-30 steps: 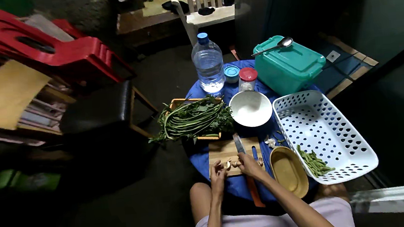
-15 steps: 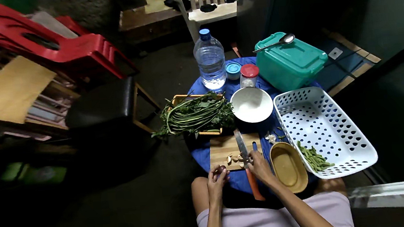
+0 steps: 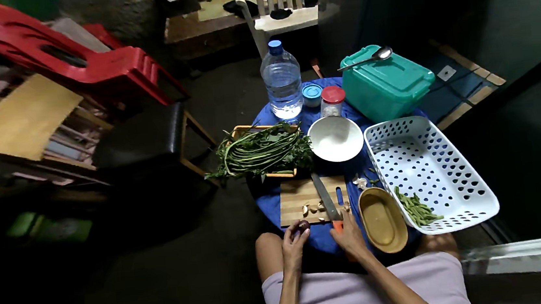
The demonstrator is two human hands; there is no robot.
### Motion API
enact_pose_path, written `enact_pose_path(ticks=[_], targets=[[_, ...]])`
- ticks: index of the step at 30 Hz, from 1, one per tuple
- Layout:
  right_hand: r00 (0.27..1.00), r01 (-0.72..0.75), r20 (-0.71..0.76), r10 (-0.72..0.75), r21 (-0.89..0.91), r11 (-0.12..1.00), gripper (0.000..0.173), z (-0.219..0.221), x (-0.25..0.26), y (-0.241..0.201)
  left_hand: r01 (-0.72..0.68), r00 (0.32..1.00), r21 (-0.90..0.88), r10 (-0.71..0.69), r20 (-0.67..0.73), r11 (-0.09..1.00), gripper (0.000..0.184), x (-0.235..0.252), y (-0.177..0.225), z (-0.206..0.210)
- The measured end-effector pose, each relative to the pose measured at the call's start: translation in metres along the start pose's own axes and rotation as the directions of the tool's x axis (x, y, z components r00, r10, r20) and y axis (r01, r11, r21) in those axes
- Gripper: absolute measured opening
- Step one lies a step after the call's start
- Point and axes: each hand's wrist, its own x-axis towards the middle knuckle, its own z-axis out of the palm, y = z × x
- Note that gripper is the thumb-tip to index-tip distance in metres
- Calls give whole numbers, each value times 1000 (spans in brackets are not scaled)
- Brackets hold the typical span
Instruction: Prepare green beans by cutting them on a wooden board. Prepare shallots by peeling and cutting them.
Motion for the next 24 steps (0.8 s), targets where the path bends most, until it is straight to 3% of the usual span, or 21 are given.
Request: enact_pose_path(ticks=[6,11,16,21,24], targets=[[1000,29,-14,-28,75,997,52,-2,-10,17,75,987,19,-77,140,997,41,1,4,25],[991,131,-34,-127,204,970,49,10,-24,46,23,988,132,-42,147,991,44,19,-4,38],[994,104,19,-112,244,964,53,8,-36,55,4,993,88,-14,120,996,48,20,-1,34],[979,191,28,-200,185,964,50,-2,-42,53,38,996,37,-40,75,999,47,8,-4,22],[967,238,35,-253,237,942,48,0,-41,56,47,996,-4,-46,76,999,44,1,-6,19]])
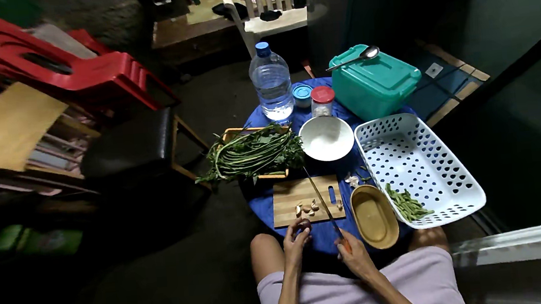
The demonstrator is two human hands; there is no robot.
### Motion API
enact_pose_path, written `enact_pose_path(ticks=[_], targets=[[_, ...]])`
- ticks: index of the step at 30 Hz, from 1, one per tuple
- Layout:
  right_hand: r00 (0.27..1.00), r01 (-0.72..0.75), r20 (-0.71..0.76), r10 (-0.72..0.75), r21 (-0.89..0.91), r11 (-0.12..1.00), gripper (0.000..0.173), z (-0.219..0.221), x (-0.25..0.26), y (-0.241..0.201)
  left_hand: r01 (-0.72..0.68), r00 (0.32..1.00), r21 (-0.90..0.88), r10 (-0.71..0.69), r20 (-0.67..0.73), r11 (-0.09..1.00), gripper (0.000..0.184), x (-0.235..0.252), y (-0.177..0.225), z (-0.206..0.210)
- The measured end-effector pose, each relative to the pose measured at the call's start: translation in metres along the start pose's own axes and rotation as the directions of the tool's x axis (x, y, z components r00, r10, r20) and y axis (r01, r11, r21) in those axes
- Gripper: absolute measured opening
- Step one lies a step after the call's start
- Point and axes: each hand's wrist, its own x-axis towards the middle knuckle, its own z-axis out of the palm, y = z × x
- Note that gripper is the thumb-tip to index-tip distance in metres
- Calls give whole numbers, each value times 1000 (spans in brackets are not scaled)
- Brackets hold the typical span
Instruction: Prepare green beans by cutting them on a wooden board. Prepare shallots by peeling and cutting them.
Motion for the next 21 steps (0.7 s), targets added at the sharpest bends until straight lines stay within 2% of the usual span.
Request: enact_pose_path(ticks=[4,9,11,15,18,21], targets=[[1000,8,8,-8,-53,999,44,-4,2,-5,-7,1000,-18,7,1,1000,48,-5,-6,-2],[956,251,-136,-262,-91,964,45,4,4,2,-29,1000,-3,29,-13,1000,48,-6,-8,-6],[944,284,-149,-295,-88,955,41,3,5,1,-48,998,14,48,-27,999,48,-6,-6,-7],[978,197,-45,-201,-92,976,37,-1,5,-9,-88,989,74,96,-109,993,46,-4,-2,-8],[988,149,52,-142,-150,977,36,1,8,-13,-141,965,235,186,-183,962,47,6,3,-14],[988,92,147,-52,-279,956,41,5,11,-22,-205,939,370,289,-187,906,50,21,7,-26]])
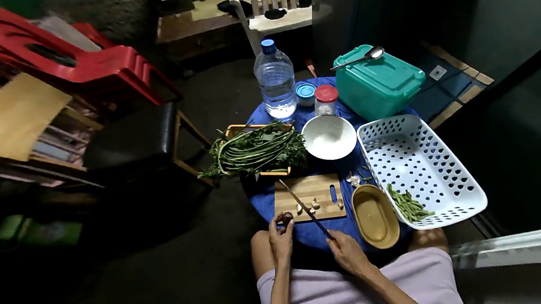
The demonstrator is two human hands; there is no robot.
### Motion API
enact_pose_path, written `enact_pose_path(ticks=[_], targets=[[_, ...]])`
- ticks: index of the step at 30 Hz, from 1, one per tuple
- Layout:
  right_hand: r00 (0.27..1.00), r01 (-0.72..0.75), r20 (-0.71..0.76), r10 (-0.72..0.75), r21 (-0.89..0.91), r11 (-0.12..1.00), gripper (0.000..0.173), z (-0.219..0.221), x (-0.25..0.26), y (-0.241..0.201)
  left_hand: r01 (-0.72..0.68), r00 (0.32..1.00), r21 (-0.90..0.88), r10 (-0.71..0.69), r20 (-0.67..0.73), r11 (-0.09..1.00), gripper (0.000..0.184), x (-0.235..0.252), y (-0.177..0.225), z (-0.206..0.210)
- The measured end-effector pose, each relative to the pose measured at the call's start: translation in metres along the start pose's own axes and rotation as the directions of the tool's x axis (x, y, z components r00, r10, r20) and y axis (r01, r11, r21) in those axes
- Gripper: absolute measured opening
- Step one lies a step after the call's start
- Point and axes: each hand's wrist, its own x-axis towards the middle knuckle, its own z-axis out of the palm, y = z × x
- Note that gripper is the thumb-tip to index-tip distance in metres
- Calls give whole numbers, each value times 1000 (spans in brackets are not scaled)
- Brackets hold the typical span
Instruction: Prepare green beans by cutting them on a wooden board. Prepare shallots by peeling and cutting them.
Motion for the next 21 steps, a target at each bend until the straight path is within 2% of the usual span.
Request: enact_pose_path(ticks=[6,11,16,19,21], targets=[[991,-65,105,78,-117,991,42,3,6,-11,-38,999,133,33,34,990,42,19,-2,-5],[993,-100,46,107,-128,987,42,5,4,-11,-87,993,128,76,88,988,40,18,-7,-1],[985,-171,-26,169,-130,977,43,1,3,-6,-69,995,136,57,87,988,41,19,-10,4],[979,-199,-64,192,-138,970,43,-2,2,-2,25,996,87,-32,78,996,39,17,-4,4],[982,-180,-89,169,-127,975,42,-2,1,1,113,990,-35,-109,92,993,35,15,4,4]])
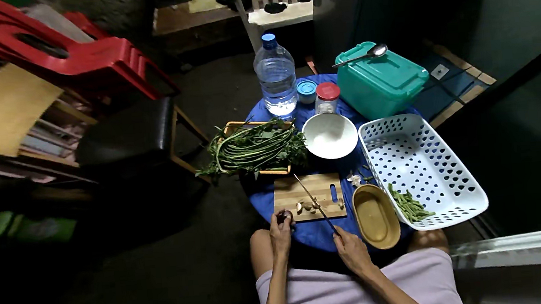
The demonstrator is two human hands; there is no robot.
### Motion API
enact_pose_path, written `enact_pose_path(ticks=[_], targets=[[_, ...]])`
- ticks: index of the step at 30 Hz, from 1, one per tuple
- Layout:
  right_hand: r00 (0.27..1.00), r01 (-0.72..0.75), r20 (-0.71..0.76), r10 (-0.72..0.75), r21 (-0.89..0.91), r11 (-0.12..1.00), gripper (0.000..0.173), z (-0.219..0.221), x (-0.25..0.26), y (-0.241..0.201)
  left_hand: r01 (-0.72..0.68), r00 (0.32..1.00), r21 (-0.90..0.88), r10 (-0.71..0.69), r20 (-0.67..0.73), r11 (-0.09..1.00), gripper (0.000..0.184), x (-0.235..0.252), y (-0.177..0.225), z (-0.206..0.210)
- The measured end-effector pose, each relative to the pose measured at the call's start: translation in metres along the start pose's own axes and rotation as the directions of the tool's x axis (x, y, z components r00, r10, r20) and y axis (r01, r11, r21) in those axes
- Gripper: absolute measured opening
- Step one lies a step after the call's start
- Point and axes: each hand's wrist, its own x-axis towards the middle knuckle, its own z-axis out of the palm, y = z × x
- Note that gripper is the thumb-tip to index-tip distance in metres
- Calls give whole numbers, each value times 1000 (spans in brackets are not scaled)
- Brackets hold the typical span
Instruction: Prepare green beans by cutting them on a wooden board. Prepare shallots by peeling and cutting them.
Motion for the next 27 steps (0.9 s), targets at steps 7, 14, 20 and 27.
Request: enact_pose_path(ticks=[7,14,20,27], targets=[[978,117,-192,-86,152,982,40,10,-7,21,132,991,3,-132,36,991,17,-1,10,6],[953,111,-301,-23,279,954,40,10,-14,37,-22,990,358,-29,136,934,41,3,16,26],[958,59,-285,37,323,945,41,9,-14,42,-43,980,312,-21,198,949,42,4,12,32],[940,73,-339,49,339,938,39,14,-15,46,-148,989,420,124,85,895,19,-18,9,41]])
